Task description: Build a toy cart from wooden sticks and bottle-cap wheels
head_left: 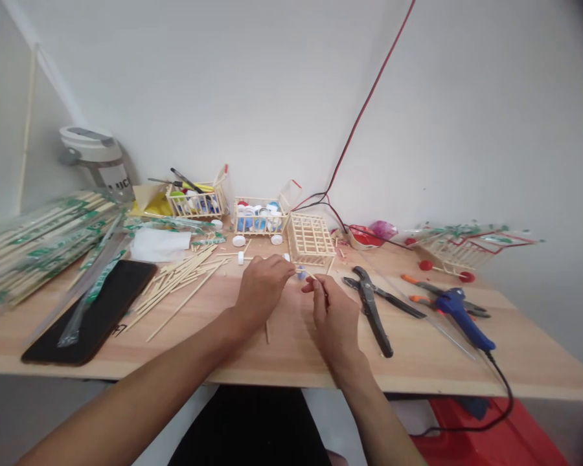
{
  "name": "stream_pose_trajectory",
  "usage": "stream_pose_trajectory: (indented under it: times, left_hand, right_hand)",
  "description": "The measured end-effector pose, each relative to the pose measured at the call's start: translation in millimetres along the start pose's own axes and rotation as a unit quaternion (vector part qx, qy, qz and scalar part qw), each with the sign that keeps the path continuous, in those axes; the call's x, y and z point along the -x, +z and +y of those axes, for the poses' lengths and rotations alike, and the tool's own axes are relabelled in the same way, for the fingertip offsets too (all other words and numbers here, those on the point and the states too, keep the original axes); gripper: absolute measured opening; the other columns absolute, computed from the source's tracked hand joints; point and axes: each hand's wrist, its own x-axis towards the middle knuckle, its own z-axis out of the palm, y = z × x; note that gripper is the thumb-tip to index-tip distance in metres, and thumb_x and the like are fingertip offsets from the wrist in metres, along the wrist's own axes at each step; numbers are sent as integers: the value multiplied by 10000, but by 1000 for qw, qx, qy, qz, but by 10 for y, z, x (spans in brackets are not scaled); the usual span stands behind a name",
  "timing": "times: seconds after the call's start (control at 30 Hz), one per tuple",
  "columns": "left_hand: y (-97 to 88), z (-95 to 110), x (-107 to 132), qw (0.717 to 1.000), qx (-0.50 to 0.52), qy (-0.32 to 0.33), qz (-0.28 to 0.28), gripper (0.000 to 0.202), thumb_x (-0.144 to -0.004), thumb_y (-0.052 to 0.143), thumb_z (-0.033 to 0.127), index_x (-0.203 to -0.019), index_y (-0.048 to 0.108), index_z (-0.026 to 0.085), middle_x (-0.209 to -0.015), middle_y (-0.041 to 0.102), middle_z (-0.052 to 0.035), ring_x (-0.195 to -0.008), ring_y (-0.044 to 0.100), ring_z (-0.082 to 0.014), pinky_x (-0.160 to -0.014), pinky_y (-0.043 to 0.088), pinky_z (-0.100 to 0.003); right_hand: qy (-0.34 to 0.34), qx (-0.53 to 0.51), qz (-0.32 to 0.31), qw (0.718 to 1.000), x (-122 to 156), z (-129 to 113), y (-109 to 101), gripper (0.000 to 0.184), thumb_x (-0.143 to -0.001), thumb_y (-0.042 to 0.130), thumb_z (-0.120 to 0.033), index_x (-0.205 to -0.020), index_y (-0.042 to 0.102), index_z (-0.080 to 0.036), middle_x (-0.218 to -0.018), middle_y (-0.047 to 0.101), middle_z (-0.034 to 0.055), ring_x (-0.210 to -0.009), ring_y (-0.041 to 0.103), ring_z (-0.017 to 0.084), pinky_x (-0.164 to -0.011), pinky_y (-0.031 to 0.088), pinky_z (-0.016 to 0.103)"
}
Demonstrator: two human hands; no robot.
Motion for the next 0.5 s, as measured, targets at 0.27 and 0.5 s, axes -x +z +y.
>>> stream_pose_trajectory:
  times: [0.27, 0.5]
  left_hand:
    - [21, -4, 14, 999, -12, 17, 25, 195, -955, 485, 201, -863, 656, 186, -862, 696, -19, -831, 614, -156, -745, 382, -309]
    - [60, -20, 26, 997, 2, 32, 66, 176, -947, 505, 194, -840, 646, 182, -821, 687, -2, -799, 614, -146, -732, 379, -300]
  right_hand:
    - [-9, 1, 6, 1000, -7, -11, -18, 200, -958, 432, -232, -927, 629, -216, -815, 714, -7, -759, 664, 140, -730, 462, 256]
    - [-4, -7, -3, 1000, 5, -36, -34, 234, -964, 418, -246, -885, 636, -214, -838, 724, -5, -797, 676, 145, -732, 453, 245]
